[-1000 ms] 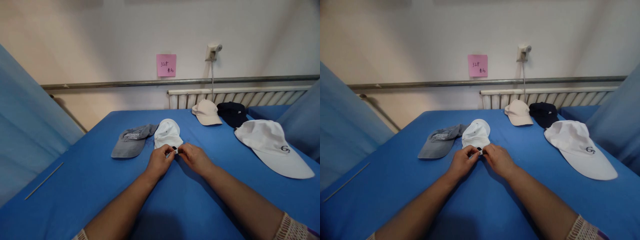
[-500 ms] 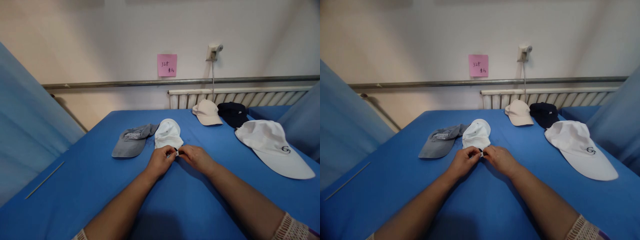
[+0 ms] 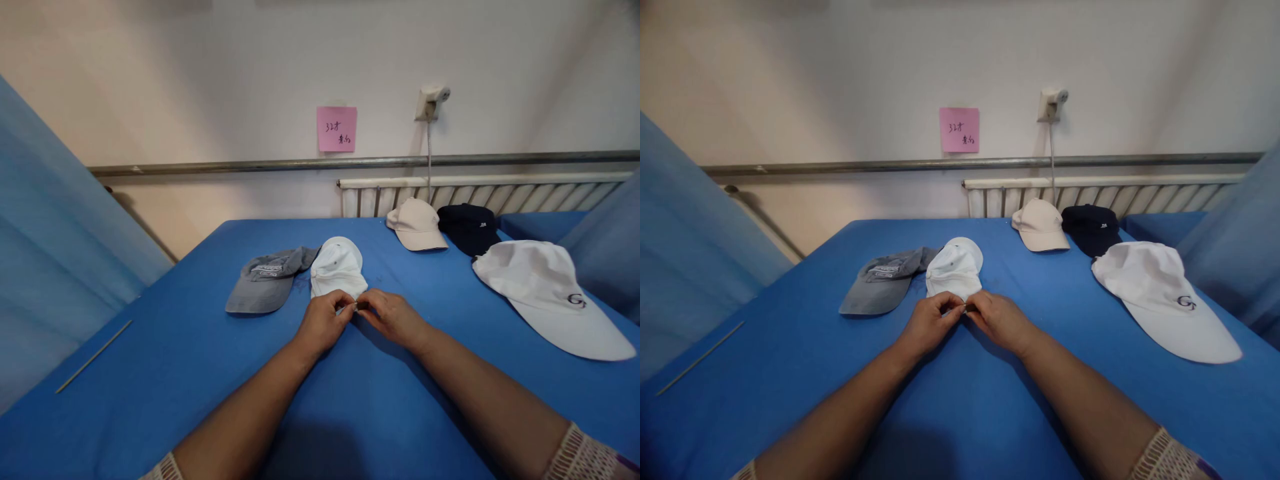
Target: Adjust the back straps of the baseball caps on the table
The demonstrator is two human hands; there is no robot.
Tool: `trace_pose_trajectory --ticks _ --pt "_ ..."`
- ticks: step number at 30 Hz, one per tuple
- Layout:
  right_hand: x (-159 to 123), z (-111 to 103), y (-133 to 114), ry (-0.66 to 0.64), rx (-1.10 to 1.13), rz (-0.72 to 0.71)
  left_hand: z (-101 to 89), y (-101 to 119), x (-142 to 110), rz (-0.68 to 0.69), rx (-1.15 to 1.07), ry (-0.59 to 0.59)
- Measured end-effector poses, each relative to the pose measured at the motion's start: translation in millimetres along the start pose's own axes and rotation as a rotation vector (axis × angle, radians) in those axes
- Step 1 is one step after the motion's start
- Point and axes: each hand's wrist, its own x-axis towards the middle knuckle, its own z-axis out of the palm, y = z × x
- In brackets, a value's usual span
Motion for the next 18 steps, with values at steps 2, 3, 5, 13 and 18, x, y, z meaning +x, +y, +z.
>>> trace_pose_trajectory --ticks 2,3,5,13,18 --pt "0 -1 1 0.025 0.002 0.004 -5.0 3 -1 0.01 0.01 -0.017" --pt "-1 -1 1 0.041 0.004 0.007 -8.1 4 -1 0.014 0.032 -0.03" --pt "-1 -2 2 0.067 0.014 0.009 -14.1 7 -2 0.025 0.097 -0.056" --pt "1 -2 0 0.041 0.062 -0.011 -13.4 9 -4 0.041 0.158 -0.073" --pt "0 0 1 0.02 0.042 -0.046 -5.3 8 -5 0.054 0.163 -0.08"
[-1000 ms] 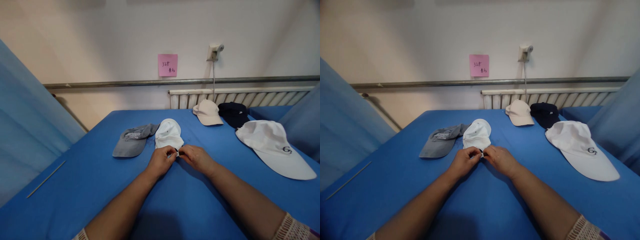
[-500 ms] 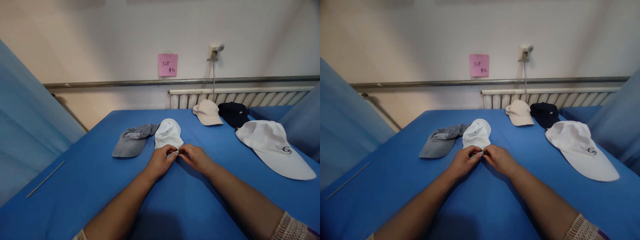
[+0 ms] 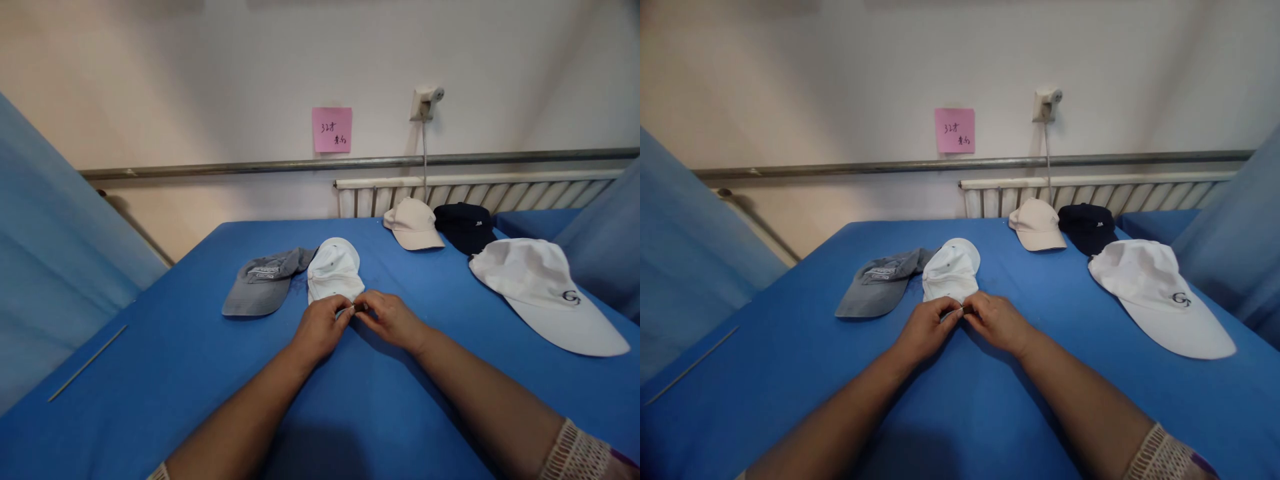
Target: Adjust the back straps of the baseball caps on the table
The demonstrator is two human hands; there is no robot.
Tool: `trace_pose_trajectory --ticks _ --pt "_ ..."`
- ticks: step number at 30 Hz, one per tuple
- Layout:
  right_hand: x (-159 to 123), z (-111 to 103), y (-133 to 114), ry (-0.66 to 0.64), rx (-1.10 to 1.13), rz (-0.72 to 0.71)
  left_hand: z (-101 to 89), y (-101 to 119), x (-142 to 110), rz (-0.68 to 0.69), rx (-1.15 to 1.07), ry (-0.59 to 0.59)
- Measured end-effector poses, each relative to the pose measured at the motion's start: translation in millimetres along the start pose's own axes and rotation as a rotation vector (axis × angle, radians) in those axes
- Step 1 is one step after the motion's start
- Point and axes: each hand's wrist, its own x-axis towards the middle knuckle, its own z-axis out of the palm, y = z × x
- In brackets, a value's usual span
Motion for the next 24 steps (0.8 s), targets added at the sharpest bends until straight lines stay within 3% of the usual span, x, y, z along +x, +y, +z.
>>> trace_pose_trajectory --ticks 9,18,24 --pt "0 -3 1 0.057 -0.012 0.041 -19.9 5 -1 -0.018 0.12 -0.014" --pt "2 2 -1 0.035 -0.055 0.021 -4.3 3 1 -0.016 0.025 0.054" --pt "1 0 0 0.046 -0.026 0.023 -5.5 0 2 -0.001 -0.064 0.057"
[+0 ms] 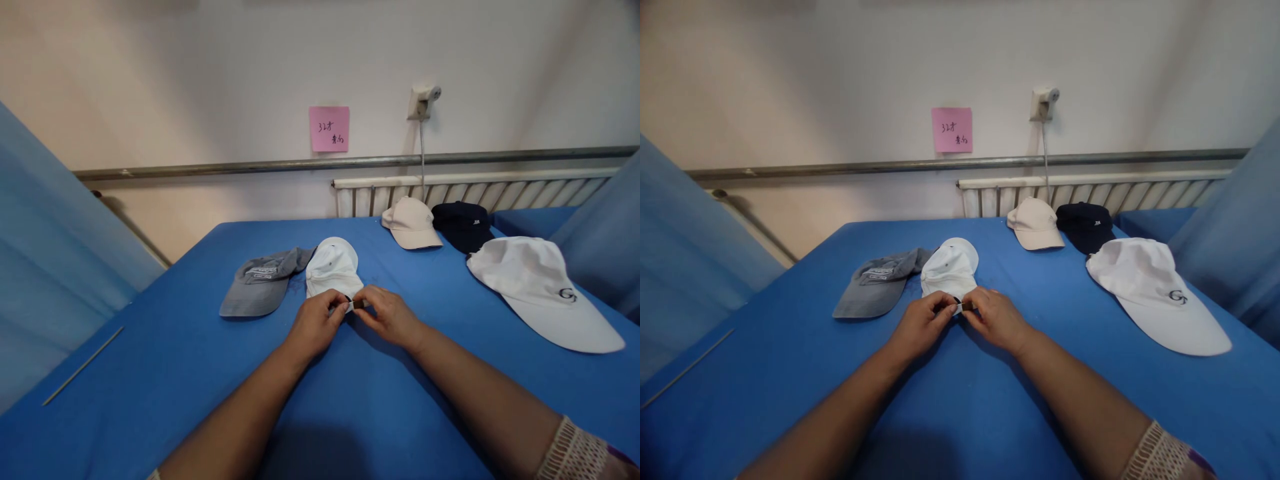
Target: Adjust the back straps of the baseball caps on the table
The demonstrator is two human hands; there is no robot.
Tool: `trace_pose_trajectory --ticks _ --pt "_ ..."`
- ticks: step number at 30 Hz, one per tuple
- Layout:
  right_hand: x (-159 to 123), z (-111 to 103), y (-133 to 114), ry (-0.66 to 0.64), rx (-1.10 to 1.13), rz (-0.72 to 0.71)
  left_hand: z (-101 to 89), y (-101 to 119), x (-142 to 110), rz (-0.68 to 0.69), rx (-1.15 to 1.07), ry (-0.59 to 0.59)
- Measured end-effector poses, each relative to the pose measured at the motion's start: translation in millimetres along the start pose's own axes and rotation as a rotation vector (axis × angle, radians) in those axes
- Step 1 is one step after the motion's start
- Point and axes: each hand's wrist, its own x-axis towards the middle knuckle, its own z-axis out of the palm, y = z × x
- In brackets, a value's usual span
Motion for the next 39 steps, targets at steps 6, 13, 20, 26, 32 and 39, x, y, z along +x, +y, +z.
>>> trace_pose_trajectory --ticks 6,13,20,26,32,39 --pt "0 0 -1 0.027 -0.006 -0.005 0.9 0 -1 0.005 0.003 0.019" --pt "2 1 -1 0.026 -0.027 -0.028 10.6 -3 -1 -0.005 -0.045 0.087" --pt "2 -1 0 0.079 0.043 -0.001 3.6 -4 -1 0.046 0.034 0.019" --pt "2 -3 0 0.111 0.056 -0.003 0.7 -6 0 0.044 0.051 -0.009" --pt "4 -3 -2 0.087 0.105 0.032 6.0 -6 0 -0.005 -0.009 0.02" --pt "3 1 -1 0.046 0.195 0.081 6.9 -4 1 -0.039 0.019 0.034"
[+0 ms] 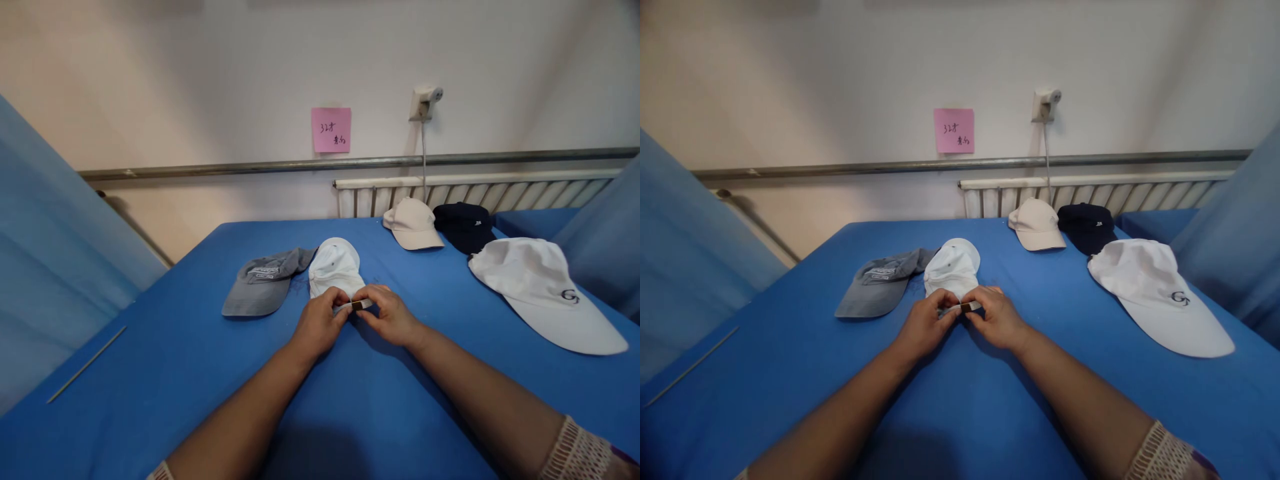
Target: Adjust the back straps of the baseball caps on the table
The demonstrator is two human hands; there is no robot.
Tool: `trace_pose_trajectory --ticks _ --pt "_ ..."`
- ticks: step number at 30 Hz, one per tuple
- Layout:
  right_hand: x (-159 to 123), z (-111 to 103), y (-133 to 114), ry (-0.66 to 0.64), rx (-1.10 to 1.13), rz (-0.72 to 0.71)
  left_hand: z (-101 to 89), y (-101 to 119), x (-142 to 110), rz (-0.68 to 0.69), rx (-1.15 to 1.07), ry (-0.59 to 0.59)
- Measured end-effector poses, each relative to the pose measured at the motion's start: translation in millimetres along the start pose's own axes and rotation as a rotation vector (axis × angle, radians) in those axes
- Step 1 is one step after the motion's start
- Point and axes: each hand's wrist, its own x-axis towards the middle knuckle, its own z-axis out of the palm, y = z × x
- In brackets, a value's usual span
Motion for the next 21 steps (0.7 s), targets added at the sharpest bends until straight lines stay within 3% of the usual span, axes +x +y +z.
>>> trace_pose_trajectory --ticks 7,11,13,18,21 --pt "-1 3 -1 0.036 0.022 0.065 2.1 5 -6 0.109 0.088 0.016" --pt "-3 10 -1 0.063 0.228 0.15 -0.8 5 -4 0.161 0.211 0.008" --pt "-2 14 1 0.14 0.359 0.205 -4.3 3 -1 0.14 0.237 0.034" --pt "6 18 10 0.455 0.71 0.505 -11.5 -6 7 0.01 0.153 0.11" --pt "6 16 6 0.399 0.903 0.709 -10.3 -10 8 -0.07 0.091 0.139"
